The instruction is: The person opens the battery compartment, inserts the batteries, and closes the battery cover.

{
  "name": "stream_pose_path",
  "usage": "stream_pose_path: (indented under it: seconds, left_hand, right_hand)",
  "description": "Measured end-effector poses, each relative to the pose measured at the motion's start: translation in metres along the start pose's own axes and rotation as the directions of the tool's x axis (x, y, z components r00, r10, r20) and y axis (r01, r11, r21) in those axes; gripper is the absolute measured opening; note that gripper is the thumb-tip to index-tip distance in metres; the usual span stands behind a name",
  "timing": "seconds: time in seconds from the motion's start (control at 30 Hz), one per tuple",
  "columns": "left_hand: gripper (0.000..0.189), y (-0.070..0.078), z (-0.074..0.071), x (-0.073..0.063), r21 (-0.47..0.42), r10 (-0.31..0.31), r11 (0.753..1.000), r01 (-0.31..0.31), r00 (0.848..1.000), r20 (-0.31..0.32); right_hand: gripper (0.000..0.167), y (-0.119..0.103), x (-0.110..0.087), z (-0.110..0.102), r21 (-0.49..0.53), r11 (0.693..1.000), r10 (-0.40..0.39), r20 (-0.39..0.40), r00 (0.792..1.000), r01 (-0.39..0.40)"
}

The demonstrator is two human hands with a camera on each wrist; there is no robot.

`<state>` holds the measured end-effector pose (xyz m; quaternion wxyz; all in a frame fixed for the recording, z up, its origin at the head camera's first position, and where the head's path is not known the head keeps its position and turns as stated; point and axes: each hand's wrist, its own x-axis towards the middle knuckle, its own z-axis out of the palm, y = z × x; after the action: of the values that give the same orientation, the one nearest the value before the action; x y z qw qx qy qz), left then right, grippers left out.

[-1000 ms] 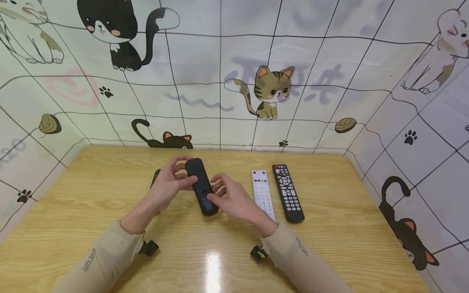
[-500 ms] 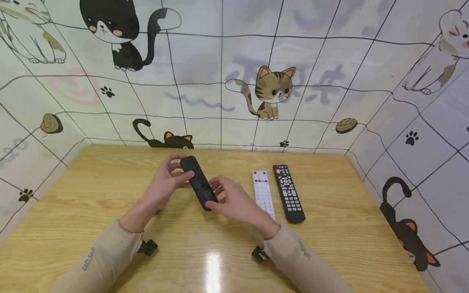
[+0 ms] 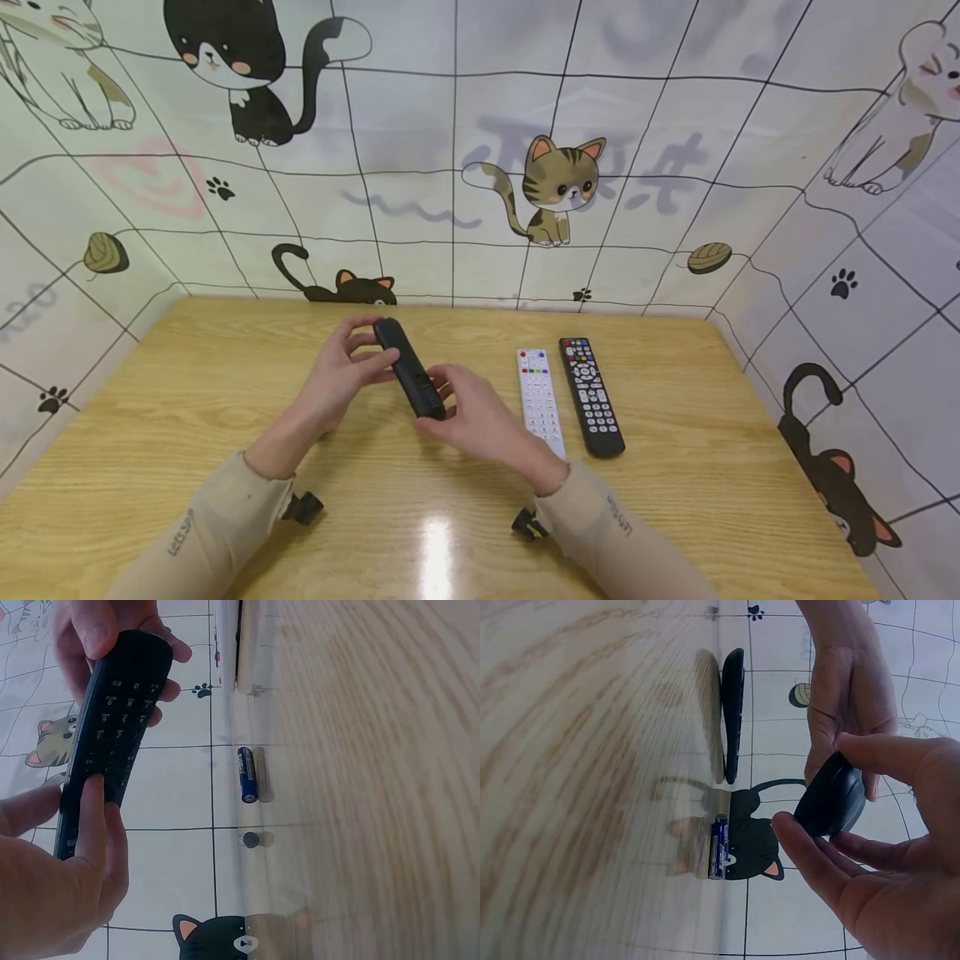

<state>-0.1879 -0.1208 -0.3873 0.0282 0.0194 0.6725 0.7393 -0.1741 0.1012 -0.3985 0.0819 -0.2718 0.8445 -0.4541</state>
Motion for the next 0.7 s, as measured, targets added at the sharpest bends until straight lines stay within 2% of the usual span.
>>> stream_pose_path:
  seconds: [0.23, 0.33, 0.57, 0.7]
  left_hand:
    - [0.079, 0.0, -0.002, -0.002, 0.066, 0.005, 0.998, -0.009, 0.998, 0.07]
    - [0.084, -0.001, -0.001, -0.002, 0.066, -0.009, 0.998, 0.002, 0.996, 0.091]
    - [0.085, -0.003, 0.005, -0.003, -0.043, -0.005, 0.999, 0.01, 0.995, 0.104]
    - [0.087, -0.004, 0.009, -0.002, -0.045, -0.002, 0.999, 0.006, 0.996, 0.084]
  right_hand:
    - [0.057, 0.004, -0.001, -0.002, 0.111, 0.994, -0.008, 0.007, 1.0, 0.007]
    - [0.054, 0.004, -0.001, -0.002, 0.154, 0.988, -0.018, 0.004, 1.0, 0.018]
    - [0.048, 0.003, 0.0, -0.002, 0.214, 0.977, -0.004, 0.005, 1.0, 0.002]
    - [0.045, 0.004, 0.0, -0.001, 0.238, 0.971, -0.004, 0.018, 1.0, 0.0]
